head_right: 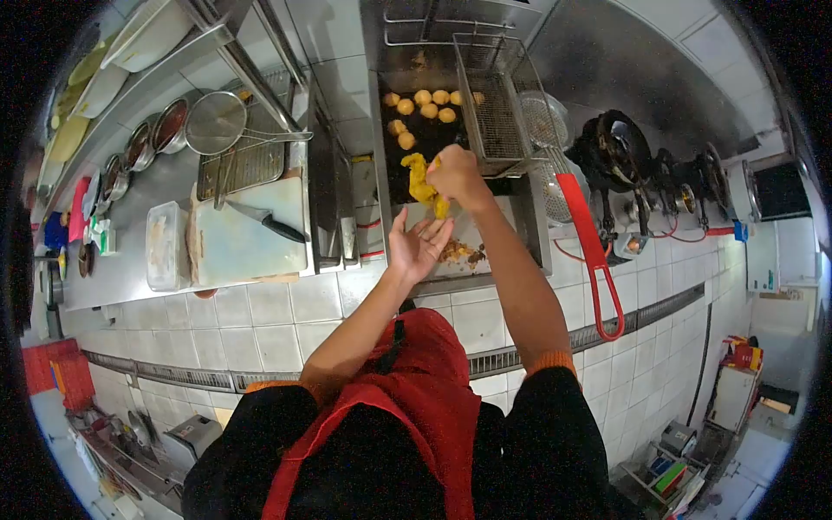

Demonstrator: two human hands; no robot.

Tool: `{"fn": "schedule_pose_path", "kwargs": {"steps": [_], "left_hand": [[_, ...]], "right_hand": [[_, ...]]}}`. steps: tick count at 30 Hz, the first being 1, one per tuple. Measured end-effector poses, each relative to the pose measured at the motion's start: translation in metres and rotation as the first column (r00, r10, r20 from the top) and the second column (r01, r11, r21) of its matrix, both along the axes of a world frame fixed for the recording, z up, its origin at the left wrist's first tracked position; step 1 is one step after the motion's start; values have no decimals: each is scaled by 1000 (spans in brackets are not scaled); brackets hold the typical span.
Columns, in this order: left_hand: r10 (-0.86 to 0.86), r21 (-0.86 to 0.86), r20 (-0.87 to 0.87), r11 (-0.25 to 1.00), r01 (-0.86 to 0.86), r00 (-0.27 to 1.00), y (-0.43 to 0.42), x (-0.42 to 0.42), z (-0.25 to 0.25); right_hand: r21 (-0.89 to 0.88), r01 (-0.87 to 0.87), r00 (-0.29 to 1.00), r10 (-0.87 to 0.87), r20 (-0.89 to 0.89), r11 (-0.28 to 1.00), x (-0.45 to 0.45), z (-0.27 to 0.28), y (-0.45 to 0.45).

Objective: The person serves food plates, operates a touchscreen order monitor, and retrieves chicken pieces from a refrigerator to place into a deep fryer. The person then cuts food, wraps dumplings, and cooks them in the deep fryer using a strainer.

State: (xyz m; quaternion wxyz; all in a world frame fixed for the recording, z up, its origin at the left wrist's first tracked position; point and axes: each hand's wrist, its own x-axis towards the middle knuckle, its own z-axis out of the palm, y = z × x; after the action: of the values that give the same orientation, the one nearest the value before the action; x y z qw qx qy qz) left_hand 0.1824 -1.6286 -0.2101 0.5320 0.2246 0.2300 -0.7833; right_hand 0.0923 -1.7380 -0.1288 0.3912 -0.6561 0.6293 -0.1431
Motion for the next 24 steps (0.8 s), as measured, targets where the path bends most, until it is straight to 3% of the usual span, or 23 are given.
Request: {"fn": "schedule_pose_path", "kwargs": {"steps": [1,3,5,7,10,11,12,13,14,15,16,17,18,19,21,23,24], "left_hand": [[8,-2,10,1000,-8,1000,3,4,2],[0,-167,82,986,13,997,18,14,3],[-10,-185,126,982,33,992,34,31,17],[-104,-393,216,901,184,971,58,57,30],[-121,-392,431,867,306,894,109,111,39],[-93,-386,475,872,302,875,130,132,33],[-82,-268,564,923,276,822,151,152,29],[-74,-158,644,961,227,761,174,171,21],[-96,-10,679,990,140,728,205,195,-3],[-77,46,741,997,64,668,238,219,-25],[-32,113,730,991,-75,682,279,245,-59],[-40,167,776,975,-144,630,313,264,-71],[-68,220,807,956,-192,587,352,284,-87],[-91,321,811,895,-310,578,390,304,-109],[-120,422,834,767,-483,539,458,332,-132],[-263,553,795,685,-474,547,500,354,-131],[-266,560,786,688,-462,558,507,367,-115]], "right_hand": [[32,26,996,-23,-81,999,9,-4,-13],[49,23,993,-17,-119,999,20,-36,-45],[67,16,986,-5,-167,998,28,-70,-69],[99,29,958,1,-287,995,38,-96,-86],[236,-87,935,161,-317,968,44,-118,-91],[242,-57,958,121,-258,969,41,-137,-89],[242,-29,977,79,-200,970,38,-155,-90],[288,-212,874,313,-371,934,39,-157,-91],[-143,-589,635,345,-691,795,26,-195,-87],[-248,-463,791,270,-550,851,24,-208,-89],[-308,-86,970,9,-243,948,19,-211,-86],[-357,-121,950,3,-313,926,29,-143,-62],[-435,-33,958,-95,-269,900,39,-104,-46],[-444,-6,925,-164,-343,896,48,-58,-27],[-478,70,927,-233,-292,876,60,6,-1],[-526,185,915,-341,-216,830,99,85,30],[-551,110,952,-246,-180,827,115,110,34]]}}
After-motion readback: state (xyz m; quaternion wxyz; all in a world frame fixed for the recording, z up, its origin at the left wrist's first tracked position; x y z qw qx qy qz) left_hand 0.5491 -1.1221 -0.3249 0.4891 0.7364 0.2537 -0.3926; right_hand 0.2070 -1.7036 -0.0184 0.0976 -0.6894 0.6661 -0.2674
